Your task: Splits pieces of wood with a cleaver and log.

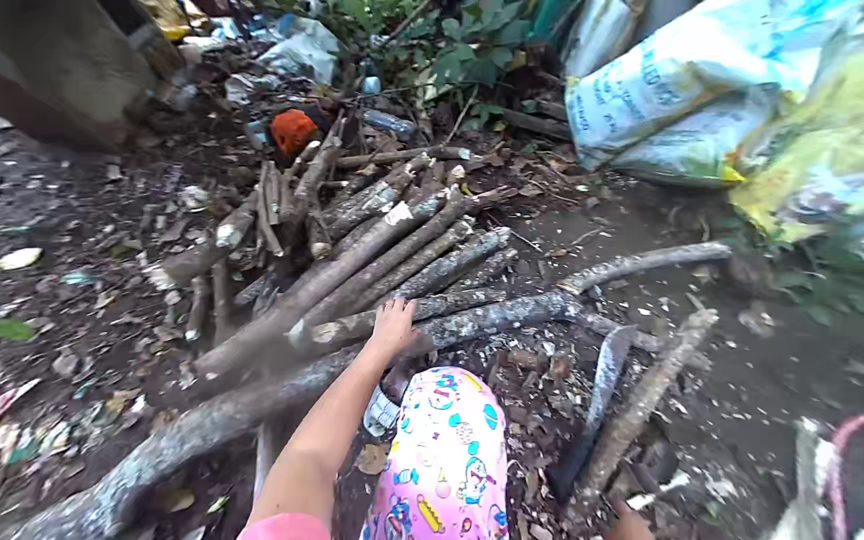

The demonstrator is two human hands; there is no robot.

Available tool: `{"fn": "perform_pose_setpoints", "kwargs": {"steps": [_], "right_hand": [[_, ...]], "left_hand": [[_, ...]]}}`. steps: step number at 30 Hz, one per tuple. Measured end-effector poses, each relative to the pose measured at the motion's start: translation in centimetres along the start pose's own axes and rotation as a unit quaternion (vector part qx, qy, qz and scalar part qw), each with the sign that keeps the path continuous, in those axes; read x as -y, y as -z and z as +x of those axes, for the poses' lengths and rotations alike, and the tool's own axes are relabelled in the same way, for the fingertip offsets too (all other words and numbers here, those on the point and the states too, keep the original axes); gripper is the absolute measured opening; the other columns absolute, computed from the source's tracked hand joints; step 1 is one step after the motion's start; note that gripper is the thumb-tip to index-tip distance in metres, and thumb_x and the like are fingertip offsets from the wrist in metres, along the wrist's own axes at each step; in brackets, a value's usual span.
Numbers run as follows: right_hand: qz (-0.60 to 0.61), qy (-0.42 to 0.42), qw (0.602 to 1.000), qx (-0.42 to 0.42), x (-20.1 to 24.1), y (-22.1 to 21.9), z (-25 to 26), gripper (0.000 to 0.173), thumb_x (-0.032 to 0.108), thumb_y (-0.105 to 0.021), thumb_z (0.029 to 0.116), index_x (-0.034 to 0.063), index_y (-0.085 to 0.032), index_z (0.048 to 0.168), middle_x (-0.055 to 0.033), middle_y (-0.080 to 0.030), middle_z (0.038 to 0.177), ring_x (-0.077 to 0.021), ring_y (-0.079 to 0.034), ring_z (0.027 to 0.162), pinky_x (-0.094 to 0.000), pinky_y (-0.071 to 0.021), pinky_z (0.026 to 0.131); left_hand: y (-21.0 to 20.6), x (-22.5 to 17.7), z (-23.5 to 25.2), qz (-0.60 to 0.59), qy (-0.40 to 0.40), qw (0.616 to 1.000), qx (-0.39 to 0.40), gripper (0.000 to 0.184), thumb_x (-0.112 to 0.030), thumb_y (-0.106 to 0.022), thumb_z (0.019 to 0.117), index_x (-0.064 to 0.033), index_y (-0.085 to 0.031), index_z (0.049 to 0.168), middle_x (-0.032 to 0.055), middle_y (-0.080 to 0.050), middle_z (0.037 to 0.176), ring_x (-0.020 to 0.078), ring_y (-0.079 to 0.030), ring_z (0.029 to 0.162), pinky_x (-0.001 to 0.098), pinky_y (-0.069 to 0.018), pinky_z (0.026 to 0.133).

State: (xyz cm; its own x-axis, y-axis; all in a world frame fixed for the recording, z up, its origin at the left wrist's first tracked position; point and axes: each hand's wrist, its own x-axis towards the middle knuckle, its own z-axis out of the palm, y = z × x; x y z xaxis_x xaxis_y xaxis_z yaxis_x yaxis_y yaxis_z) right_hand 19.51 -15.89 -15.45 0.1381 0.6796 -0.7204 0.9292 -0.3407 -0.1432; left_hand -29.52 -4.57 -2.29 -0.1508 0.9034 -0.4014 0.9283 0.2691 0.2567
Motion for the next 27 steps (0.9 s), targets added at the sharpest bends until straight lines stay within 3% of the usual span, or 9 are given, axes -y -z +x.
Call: {"fn": "perform_pose_setpoints", "kwargs": {"steps": [4, 7, 10, 13, 17, 21, 23, 27], "right_hand": [[0.099, -0.007, 0.994, -0.045, 1.1, -3.0, -0.1, 0.067, 0.017, -0.072, 0.0937, -0.0052, -0.045, 0.151, -0.0372, -0.049, 0.145, -0.0526, -0.052, 0.133, -0.0655, -0.0432, 0.109], [0.161, -0.025, 0.983, -0.087, 2.4, -3.6, 0.0, 0.057, 0.01, -0.072, 0.0932, -0.0054, -0.053, 0.145, -0.0342, -0.054, 0.142, -0.0482, -0.055, 0.132, -0.0617, -0.0432, 0.111], [0.199, -0.003, 0.977, -0.075, 4.2, -2.7, 0.7, 0.044, 0.009, -0.064, 0.0981, -0.0043, -0.058, 0.139, -0.0284, -0.06, 0.138, -0.0425, -0.058, 0.13, -0.0566, -0.0449, 0.111], [0.212, -0.018, 0.976, -0.052, 6.2, -1.7, 2.5, 0.05, 0.013, -0.065, 0.0989, -0.0012, -0.053, 0.145, -0.0264, -0.057, 0.143, -0.0402, -0.056, 0.133, -0.0547, -0.0435, 0.113], [0.182, -0.096, 0.978, -0.042, 8.3, -0.7, 4.9, 0.061, 0.023, -0.067, 0.0983, 0.0044, -0.045, 0.152, -0.0252, -0.05, 0.15, -0.0403, -0.057, 0.132, -0.0541, -0.0488, 0.107], [0.121, -0.149, 0.979, -0.071, 9.8, 0.2, 7.0, 0.065, 0.021, -0.07, 0.0946, 0.0085, -0.044, 0.153, -0.0219, -0.048, 0.152, -0.0405, -0.059, 0.128, -0.0551, -0.0537, 0.097], [0.101, -0.164, 0.979, -0.071, 10.3, 0.4, 7.5, 0.069, 0.017, -0.071, 0.0934, 0.0071, -0.041, 0.155, -0.0229, -0.049, 0.151, -0.0418, -0.059, 0.127, -0.0556, -0.0533, 0.097], [0.043, -0.18, 0.981, -0.054, 10.8, 0.0, 7.7, 0.07, 0.007, -0.061, 0.0972, -0.0006, -0.03, 0.159, -0.0262, -0.049, 0.149, -0.0421, -0.057, 0.13, -0.0557, -0.0505, 0.101]], "left_hand": [[-1.1, -4.1, 6.0, 0.079, -0.019, 0.994, 0.069, 0.077, -0.029, -0.073, 0.0948, -0.008, -0.037, 0.159, 0.0271, -0.038, 0.159, 0.0468, -0.035, 0.148, 0.0665, -0.0282, 0.118], [-2.2, -5.0, 9.0, 0.1, -0.022, 0.991, 0.082, 0.075, -0.027, -0.076, 0.0929, -0.0034, -0.041, 0.155, 0.029, -0.042, 0.155, 0.0483, -0.039, 0.145, 0.0685, -0.0312, 0.115], [-2.5, -5.4, 10.9, 0.12, -0.017, 0.99, 0.078, 0.073, -0.026, -0.076, 0.0932, -0.0025, -0.042, 0.154, 0.0296, -0.046, 0.152, 0.0482, -0.042, 0.143, 0.0673, -0.034, 0.114], [-2.3, -5.9, 12.0, 0.131, 0.004, 0.986, 0.102, 0.077, -0.027, -0.076, 0.0933, -0.0028, -0.039, 0.156, 0.0295, -0.044, 0.154, 0.0491, -0.038, 0.145, 0.0675, -0.0346, 0.114], [-2.3, -6.2, 13.0, 0.178, 0.007, 0.977, 0.12, 0.081, -0.029, -0.079, 0.0908, -0.0043, -0.039, 0.156, 0.0282, -0.047, 0.152, 0.0484, -0.037, 0.147, 0.0667, -0.0318, 0.116], [-2.0, -6.3, 13.6, 0.182, 0.011, 0.972, 0.15, 0.087, -0.028, -0.079, 0.0914, -0.0102, -0.031, 0.162, 0.027, -0.047, 0.154, 0.047, -0.034, 0.149, 0.0672, -0.025, 0.119], [-2.0, -6.6, 13.8, 0.162, 0.038, 0.973, 0.162, 0.089, -0.025, -0.08, 0.0901, -0.0087, -0.03, 0.161, 0.0281, -0.044, 0.155, 0.0464, -0.036, 0.148, 0.0668, -0.0269, 0.119], [-1.8, -7.9, 13.5, 0.182, 0.064, 0.969, 0.153, 0.081, -0.024, -0.084, 0.0841, 0.0025, -0.045, 0.15, 0.0313, -0.041, 0.154, 0.0482, -0.039, 0.144, 0.0669, -0.0345, 0.114]]}}
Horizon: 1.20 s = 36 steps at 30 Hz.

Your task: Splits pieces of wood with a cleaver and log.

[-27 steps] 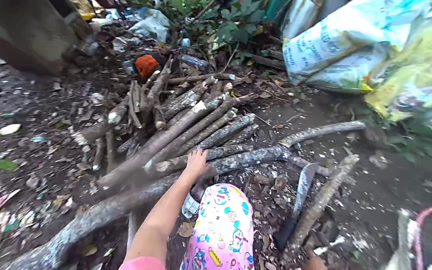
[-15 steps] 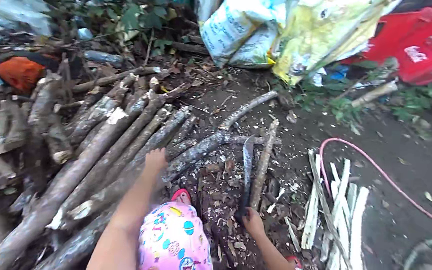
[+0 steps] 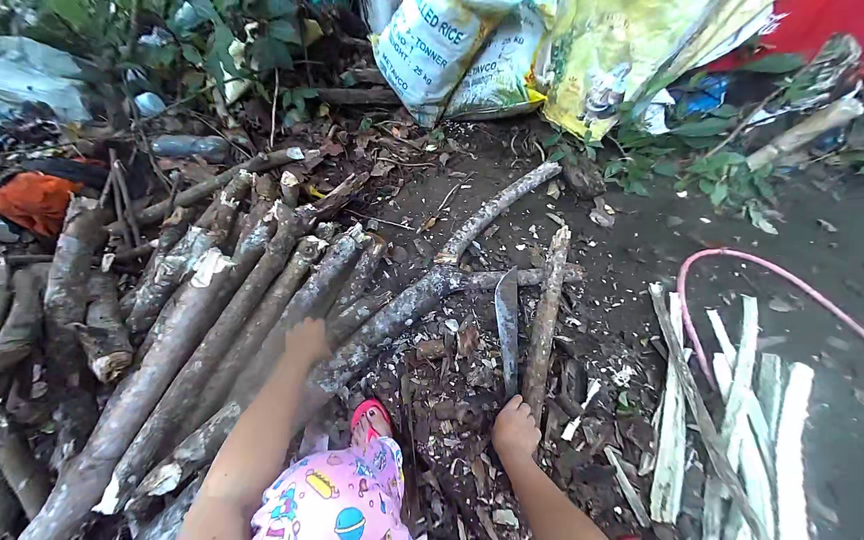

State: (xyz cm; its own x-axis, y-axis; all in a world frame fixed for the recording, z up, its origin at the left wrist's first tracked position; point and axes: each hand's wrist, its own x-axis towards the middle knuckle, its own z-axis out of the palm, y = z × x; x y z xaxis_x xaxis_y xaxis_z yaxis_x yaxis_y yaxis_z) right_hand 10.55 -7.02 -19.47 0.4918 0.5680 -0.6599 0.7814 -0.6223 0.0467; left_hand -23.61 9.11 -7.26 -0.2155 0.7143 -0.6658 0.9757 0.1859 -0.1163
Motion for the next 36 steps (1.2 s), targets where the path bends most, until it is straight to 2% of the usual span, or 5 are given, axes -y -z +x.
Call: {"fn": "perform_pose_setpoints", "kwargs": {"steps": [9, 14, 20, 27, 36], "right_hand": [[0.021, -0.006, 0.999, -0.029, -0.1, -1.3, 0.2, 0.055, 0.007, -0.052, 0.103, -0.0048, -0.036, 0.155, -0.0273, -0.052, 0.145, -0.041, -0.054, 0.134, -0.054, -0.044, 0.108], [0.035, -0.019, 0.999, -0.033, 0.0, -1.1, 0.3, 0.055, 0.007, -0.055, 0.1005, -0.005, -0.04, 0.151, -0.0264, -0.054, 0.143, -0.039, -0.055, 0.133, -0.0516, -0.045, 0.107], [0.078, -0.045, 0.996, -0.012, -0.9, -1.0, -0.7, 0.055, 0.009, -0.062, 0.0964, -0.0054, -0.045, 0.147, -0.0269, -0.052, 0.144, -0.0401, -0.052, 0.135, -0.0528, -0.0448, 0.108], [0.091, -0.021, 0.995, 0.028, -1.8, -1.1, -2.1, 0.056, 0.007, -0.056, 0.1012, -0.0035, -0.037, 0.153, -0.027, -0.047, 0.15, -0.041, -0.052, 0.136, -0.0528, -0.0486, 0.105], [0.109, -0.022, 0.993, 0.024, -2.1, -0.8, -2.3, 0.066, 0.007, -0.065, 0.0954, -0.0041, -0.036, 0.154, -0.0287, -0.048, 0.149, -0.0418, -0.052, 0.136, -0.0525, -0.0455, 0.109]], "left_hand": [[5.3, 0.0, -10.7, -0.07, -0.031, 0.978, -0.193, 0.075, -0.026, -0.088, 0.0813, -0.0004, -0.055, 0.144, 0.0323, -0.05, 0.146, 0.0531, -0.049, 0.134, 0.0727, -0.0329, 0.111], [10.5, 0.5, -17.5, -0.173, -0.178, 0.898, -0.363, 0.07, -0.023, -0.096, 0.0697, 0.0091, -0.063, 0.123, 0.0341, -0.061, 0.125, 0.053, -0.059, 0.116, 0.0742, -0.0421, 0.098], [13.0, -8.3, -19.2, -0.288, -0.336, 0.836, -0.326, 0.074, -0.012, -0.097, 0.0646, 0.0046, -0.059, 0.126, 0.0215, -0.068, 0.113, 0.0319, -0.068, 0.105, 0.0568, -0.0543, 0.096], [8.2, -20.8, -10.9, -0.315, -0.422, 0.81, -0.257, 0.073, -0.012, -0.095, 0.0703, 0.0088, -0.058, 0.13, 0.0256, -0.064, 0.127, 0.0348, -0.063, 0.122, 0.0511, -0.048, 0.11], [6.5, -22.5, -9.9, -0.385, -0.416, 0.804, -0.179, 0.074, -0.004, -0.087, 0.0784, 0.0116, -0.049, 0.14, 0.0272, -0.058, 0.138, 0.0275, -0.058, 0.13, 0.038, -0.0432, 0.115]]}}
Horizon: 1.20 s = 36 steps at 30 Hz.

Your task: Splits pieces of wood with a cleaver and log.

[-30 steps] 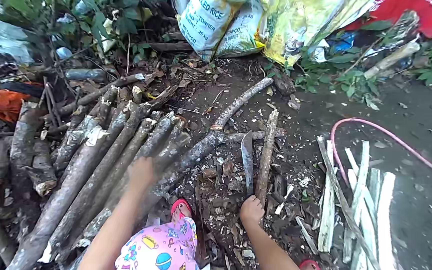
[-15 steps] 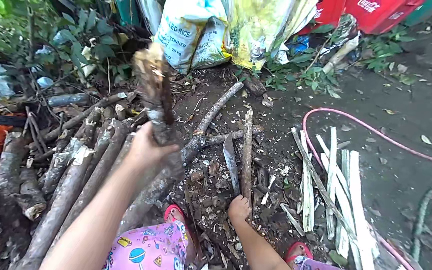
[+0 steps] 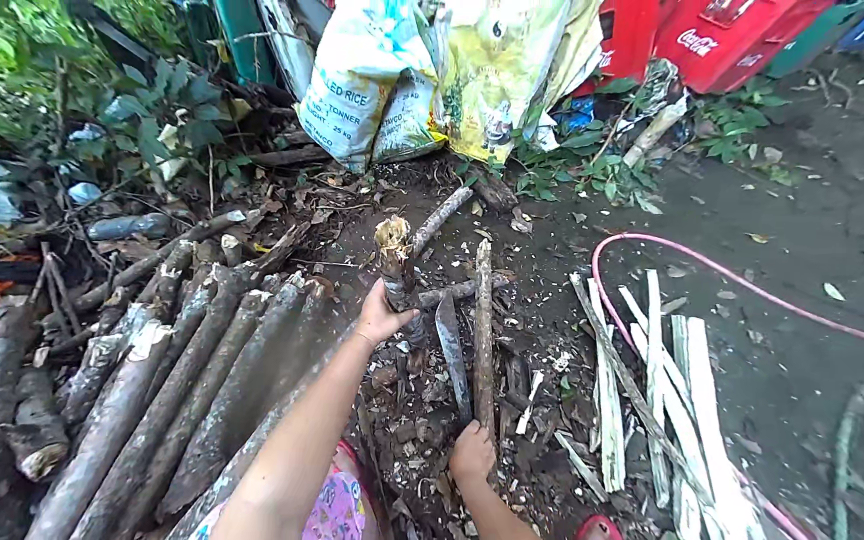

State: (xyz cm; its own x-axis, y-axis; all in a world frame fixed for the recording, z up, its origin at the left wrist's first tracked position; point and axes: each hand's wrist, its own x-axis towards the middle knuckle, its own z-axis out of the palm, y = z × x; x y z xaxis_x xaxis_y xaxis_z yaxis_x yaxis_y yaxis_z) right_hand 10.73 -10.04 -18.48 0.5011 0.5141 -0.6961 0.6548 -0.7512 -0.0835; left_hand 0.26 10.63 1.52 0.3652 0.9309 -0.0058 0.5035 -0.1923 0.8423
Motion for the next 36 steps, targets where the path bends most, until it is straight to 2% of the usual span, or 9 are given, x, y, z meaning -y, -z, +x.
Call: {"fn": "perform_pose_setpoints", "kwargs": {"steps": [4, 6, 11, 16, 20, 23, 28, 33, 36], "right_hand": [[0.155, -0.007, 0.987, 0.051, -1.9, 1.6, -0.1, 0.067, 0.023, -0.085, 0.0783, -0.0034, -0.059, 0.133, -0.0264, -0.06, 0.136, -0.0396, -0.061, 0.126, -0.0555, -0.0514, 0.102], [0.324, -0.012, 0.94, 0.111, -3.5, 1.8, 0.2, 0.066, 0.007, -0.087, 0.0728, -0.0055, -0.058, 0.131, -0.0283, -0.065, 0.124, -0.0398, -0.064, 0.115, -0.0576, -0.0521, 0.096], [0.648, -0.007, 0.708, 0.28, -6.9, 3.7, -1.9, 0.024, 0.0, -0.048, 0.1008, 0.0018, -0.048, 0.125, -0.016, -0.069, 0.085, -0.024, -0.068, 0.069, -0.0393, -0.0583, 0.063], [0.589, 0.054, 0.791, 0.156, -8.2, 10.0, -4.9, 0.017, -0.009, -0.057, 0.091, -0.0032, -0.055, 0.107, -0.0109, -0.065, 0.069, -0.0181, -0.063, 0.056, -0.0324, -0.0555, 0.054], [0.605, 0.08, 0.784, 0.114, -9.3, 14.0, -8.7, 0.039, -0.012, -0.055, 0.0929, -0.0038, -0.047, 0.13, -0.0191, -0.071, 0.099, -0.0256, -0.072, 0.072, -0.039, -0.0612, 0.063], [0.553, 0.151, 0.819, 0.021, -10.1, 17.2, -11.7, 0.04, -0.013, -0.059, 0.084, -0.0021, -0.047, 0.121, -0.0114, -0.062, 0.077, -0.0185, -0.062, 0.055, -0.0332, -0.0558, 0.051], [0.511, 0.32, 0.788, -0.121, -11.6, 21.3, -17.9, 0.052, 0.007, -0.064, 0.0679, 0.0006, -0.051, 0.118, 0.0008, -0.063, 0.073, -0.01, -0.062, 0.054, -0.0281, -0.0563, 0.051], [0.452, 0.42, 0.738, -0.272, -9.5, 22.6, -21.0, 0.05, 0.021, -0.076, 0.0751, -0.0028, -0.055, 0.114, 0.0065, -0.063, 0.074, 0.0004, -0.061, 0.059, -0.0191, -0.0554, 0.055], [0.384, 0.41, 0.773, -0.295, -8.3, 22.0, -20.8, 0.046, 0.018, -0.07, 0.078, -0.0064, -0.058, 0.115, 0.001, -0.063, 0.074, -0.0028, -0.06, 0.059, -0.0221, -0.0539, 0.057]], "left_hand": [[0.6, -0.1, -0.4, -0.034, 0.005, 0.999, -0.022, 0.081, -0.009, -0.087, 0.0782, 0.0118, -0.044, 0.144, 0.0294, -0.049, 0.147, 0.0278, -0.051, 0.137, 0.0345, -0.0395, 0.118], [1.0, -0.2, -0.7, -0.021, 0.021, 1.0, -0.007, 0.09, -0.013, -0.086, 0.0805, 0.0128, -0.036, 0.15, 0.0334, -0.033, 0.158, 0.0338, -0.037, 0.148, 0.0369, -0.0298, 0.124], [0.6, -1.8, -1.9, -0.035, 0.017, 0.999, -0.022, 0.076, -0.008, -0.084, 0.0832, 0.0115, -0.044, 0.145, 0.027, -0.055, 0.144, 0.0272, -0.054, 0.136, 0.0351, -0.0397, 0.118], [-0.7, -4.2, -1.9, -0.007, -0.009, 0.999, -0.03, 0.069, -0.013, -0.084, 0.0849, 0.0091, -0.051, 0.142, 0.0249, -0.062, 0.137, 0.0286, -0.06, 0.131, 0.0391, -0.0424, 0.117], [-2.1, -5.0, -1.3, -0.009, -0.009, 1.0, -0.003, 0.072, -0.015, -0.083, 0.0859, 0.0077, -0.048, 0.145, 0.0244, -0.06, 0.14, 0.0293, -0.058, 0.133, 0.0403, -0.0413, 0.118], [-3.7, -3.7, -1.3, -0.036, 0.015, 0.999, 0.004, 0.076, -0.013, -0.083, 0.0865, 0.0087, -0.044, 0.147, 0.0265, -0.058, 0.141, 0.0321, -0.056, 0.135, 0.0428, -0.0403, 0.119], [-4.4, -4.2, -0.7, -0.029, 0.016, 0.999, 0.022, 0.073, -0.013, -0.082, 0.0878, 0.0055, -0.045, 0.148, 0.0246, -0.057, 0.143, 0.0322, -0.055, 0.136, 0.0447, -0.04, 0.119], [-4.6, -4.8, -0.6, -0.021, 0.02, 0.999, 0.023, 0.072, -0.012, -0.081, 0.088, 0.0043, -0.045, 0.148, 0.0243, -0.058, 0.143, 0.0324, -0.055, 0.136, 0.0452, -0.0399, 0.119], [-4.4, -4.9, -0.7, -0.015, 0.02, 0.999, 0.035, 0.073, -0.014, -0.081, 0.0887, 0.0043, -0.044, 0.149, 0.0241, -0.057, 0.144, 0.0324, -0.055, 0.137, 0.0453, -0.0395, 0.119]]}}
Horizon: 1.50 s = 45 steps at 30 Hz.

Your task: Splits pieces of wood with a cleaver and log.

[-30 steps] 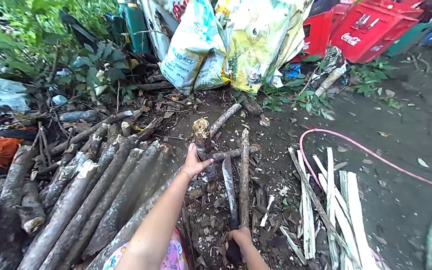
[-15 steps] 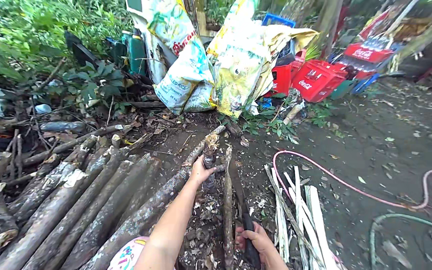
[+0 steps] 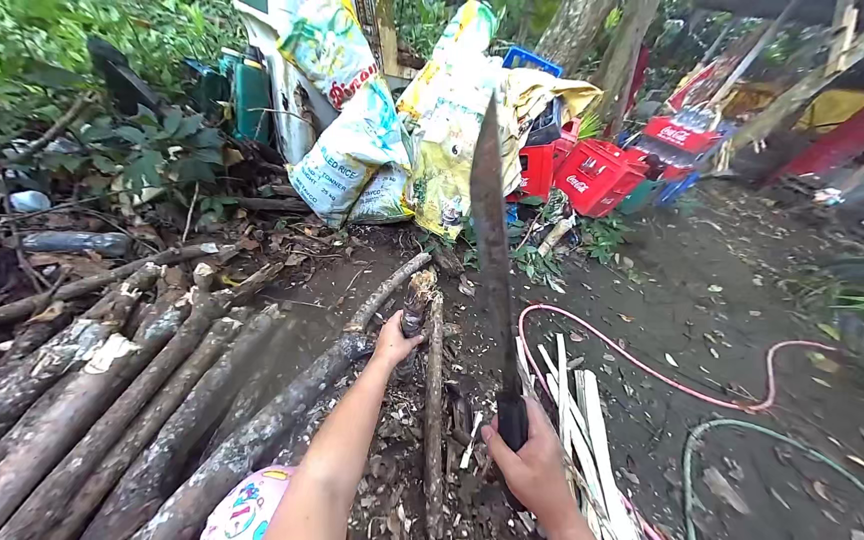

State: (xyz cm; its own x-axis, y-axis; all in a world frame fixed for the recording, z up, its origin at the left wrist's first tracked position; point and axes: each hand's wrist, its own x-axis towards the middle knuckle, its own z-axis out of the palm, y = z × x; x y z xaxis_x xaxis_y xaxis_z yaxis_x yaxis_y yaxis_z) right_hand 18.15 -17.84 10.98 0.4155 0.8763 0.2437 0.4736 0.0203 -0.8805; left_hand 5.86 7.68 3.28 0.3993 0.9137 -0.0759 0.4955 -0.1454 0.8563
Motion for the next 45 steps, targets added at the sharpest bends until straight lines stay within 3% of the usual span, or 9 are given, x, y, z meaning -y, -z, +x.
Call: {"fn": "perform_pose_setpoints", "kwargs": {"steps": [5, 11, 16, 21, 27, 35, 39, 41, 45], "right_hand": [[-0.085, -0.177, 0.966, 0.171, -1.0, -0.7, 1.3, 0.049, 0.012, -0.072, 0.0873, -0.0027, -0.054, 0.13, -0.0136, -0.065, 0.085, -0.0235, -0.064, 0.07, -0.0434, -0.0548, 0.07], [0.413, -0.288, 0.843, 0.189, 0.5, 1.3, 0.5, 0.038, 0.011, -0.072, 0.0763, 0.0053, -0.054, 0.109, -0.0001, -0.058, 0.06, -0.0121, -0.059, 0.045, -0.029, -0.0561, 0.045], [0.197, -0.126, 0.967, 0.105, 3.0, 2.4, 1.0, 0.044, 0.007, -0.066, 0.0745, 0.0038, -0.051, 0.115, 0.0047, -0.063, 0.068, -0.0083, -0.061, 0.049, -0.0259, -0.057, 0.049], [0.118, 0.112, 0.986, -0.037, 3.1, 2.0, 3.2, 0.036, 0.017, -0.071, 0.0833, 0.0023, -0.054, 0.112, 0.0115, -0.064, 0.075, 0.001, -0.064, 0.061, -0.0193, -0.0584, 0.057], [-0.108, -0.216, 0.955, 0.172, 0.7, -0.2, 4.9, 0.048, 0.01, -0.069, 0.0919, -0.0017, -0.05, 0.135, -0.0151, -0.066, 0.09, -0.0237, -0.067, 0.069, -0.0432, -0.0582, 0.07], [-0.006, -0.237, 0.962, 0.138, 1.2, -2.8, 4.5, 0.047, 0.016, -0.073, 0.093, -0.0015, -0.05, 0.13, -0.0108, -0.063, 0.083, -0.0181, -0.063, 0.06, -0.0361, -0.0575, 0.063], [0.066, -0.207, 0.969, 0.12, 3.1, -5.3, 6.1, 0.044, 0.023, -0.065, 0.102, -0.0062, -0.049, 0.131, -0.0124, -0.063, 0.089, -0.0175, -0.065, 0.068, -0.036, -0.0586, 0.067], [0.067, -0.166, 0.973, 0.149, 3.5, -6.3, 7.3, 0.048, 0.028, -0.059, 0.1044, -0.0071, -0.048, 0.136, -0.0184, -0.066, 0.106, -0.0231, -0.068, 0.092, -0.0424, -0.0555, 0.086], [0.097, -0.1, 0.93, 0.339, 3.3, -6.0, 9.9, 0.044, 0.021, -0.038, 0.1127, -0.0069, -0.043, 0.146, -0.018, -0.065, 0.113, -0.0174, -0.065, 0.091, -0.0338, -0.0542, 0.085]], "left_hand": [[-0.1, -0.1, -0.1, 0.002, -0.002, 1.0, 0.013, 0.073, -0.013, -0.081, 0.0888, 0.0045, -0.044, 0.149, 0.0244, -0.057, 0.144, 0.0329, -0.054, 0.137, 0.0458, -0.039, 0.119], [-0.4, 0.0, 0.4, 0.021, -0.01, 0.999, 0.027, 0.073, -0.014, -0.08, 0.0898, 0.0018, -0.043, 0.151, 0.0231, -0.056, 0.145, 0.0323, -0.055, 0.137, 0.0458, -0.0393, 0.119], [-0.7, -1.0, 0.9, 0.029, -0.005, 0.999, 0.037, 0.072, -0.014, -0.079, 0.0906, 0.0004, -0.043, 0.152, 0.0231, -0.056, 0.145, 0.0333, -0.055, 0.137, 0.0475, -0.0396, 0.119], [-1.1, -1.2, 1.1, 0.027, -0.003, 0.999, 0.041, 0.069, -0.014, -0.079, 0.0903, 0.0008, -0.046, 0.149, 0.0232, -0.058, 0.144, 0.0336, -0.055, 0.136, 0.0484, -0.0405, 0.118], [-1.5, -1.1, 1.1, 0.036, -0.009, 0.998, 0.049, 0.068, -0.015, -0.078, 0.091, 0.0007, -0.046, 0.149, 0.0226, -0.057, 0.145, 0.0331, -0.055, 0.137, 0.0478, -0.0398, 0.119], [-1.0, -1.2, 0.1, 0.004, 0.053, 0.998, 0.035, 0.105, -0.028, -0.085, 0.0853, -0.0021, -0.02, 0.162, 0.0265, -0.031, 0.163, 0.0394, -0.036, 0.15, 0.0521, -0.0313, 0.123], [1.9, -4.8, -4.0, -0.137, 0.129, 0.979, 0.083, 0.063, -0.042, -0.041, 0.1117, 0.0011, -0.033, 0.156, 0.0285, -0.046, 0.152, 0.0399, -0.048, 0.14, 0.0547, -0.0385, 0.114], [4.1, -7.2, -6.9, -0.187, 0.15, 0.956, 0.171, 0.063, -0.046, -0.018, 0.1134, -0.0035, -0.04, 0.154, 0.0203, -0.055, 0.145, 0.0312, -0.056, 0.13, 0.0486, -0.0443, 0.107], [6.5, -9.3, -11.0, -0.205, 0.117, 0.961, 0.146, 0.041, -0.024, -0.044, 0.1117, -0.0023, -0.039, 0.146, 0.0072, -0.063, 0.091, 0.0126, -0.065, 0.074, 0.0292, -0.0581, 0.071]]}}
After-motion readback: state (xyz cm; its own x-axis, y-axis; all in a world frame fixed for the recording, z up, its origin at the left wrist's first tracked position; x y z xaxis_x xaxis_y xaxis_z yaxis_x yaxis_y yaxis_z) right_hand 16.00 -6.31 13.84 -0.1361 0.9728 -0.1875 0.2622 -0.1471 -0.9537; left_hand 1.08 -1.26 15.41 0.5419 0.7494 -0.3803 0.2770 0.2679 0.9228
